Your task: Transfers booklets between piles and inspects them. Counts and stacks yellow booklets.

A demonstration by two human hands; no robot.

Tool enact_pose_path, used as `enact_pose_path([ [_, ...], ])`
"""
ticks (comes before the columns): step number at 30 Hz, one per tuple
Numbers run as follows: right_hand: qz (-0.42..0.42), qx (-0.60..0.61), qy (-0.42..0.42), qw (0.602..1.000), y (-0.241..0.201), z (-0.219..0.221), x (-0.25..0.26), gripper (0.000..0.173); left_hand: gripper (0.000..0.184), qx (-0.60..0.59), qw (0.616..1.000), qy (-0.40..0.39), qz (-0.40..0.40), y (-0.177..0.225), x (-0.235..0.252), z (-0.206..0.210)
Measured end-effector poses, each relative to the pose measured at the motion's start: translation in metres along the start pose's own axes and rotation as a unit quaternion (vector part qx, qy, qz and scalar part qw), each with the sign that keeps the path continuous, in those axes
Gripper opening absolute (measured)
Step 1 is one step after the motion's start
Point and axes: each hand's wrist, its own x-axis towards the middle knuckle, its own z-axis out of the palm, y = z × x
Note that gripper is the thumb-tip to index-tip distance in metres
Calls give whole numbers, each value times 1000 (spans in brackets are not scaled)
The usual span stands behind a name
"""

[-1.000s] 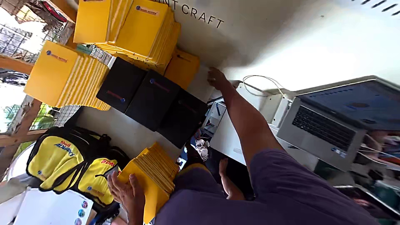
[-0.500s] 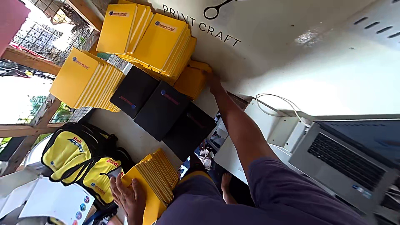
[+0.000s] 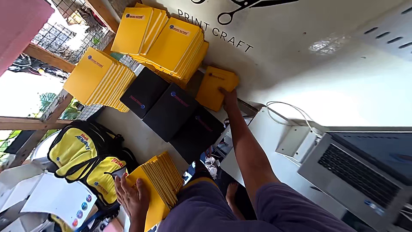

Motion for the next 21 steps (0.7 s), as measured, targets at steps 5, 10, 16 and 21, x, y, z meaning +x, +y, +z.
enact_pose_path([
  [5,-180,-185,27,966,-57,-73,-67,101,77,-2,1000,-4,0,-3,-1,-2],
  [10,-290,-117,20,950,-136,-129,-162,110,75,-7,1000,-12,9,-5,-1,-6],
  [16,-276,-84,-95,953,-161,-118,-313,64,73,-114,993,-7,25,-18,-2,-17],
  [21,-39,-155,-235,959,-111,-27,-417,76,68,-345,938,-31,16,-49,-7,-32],
])
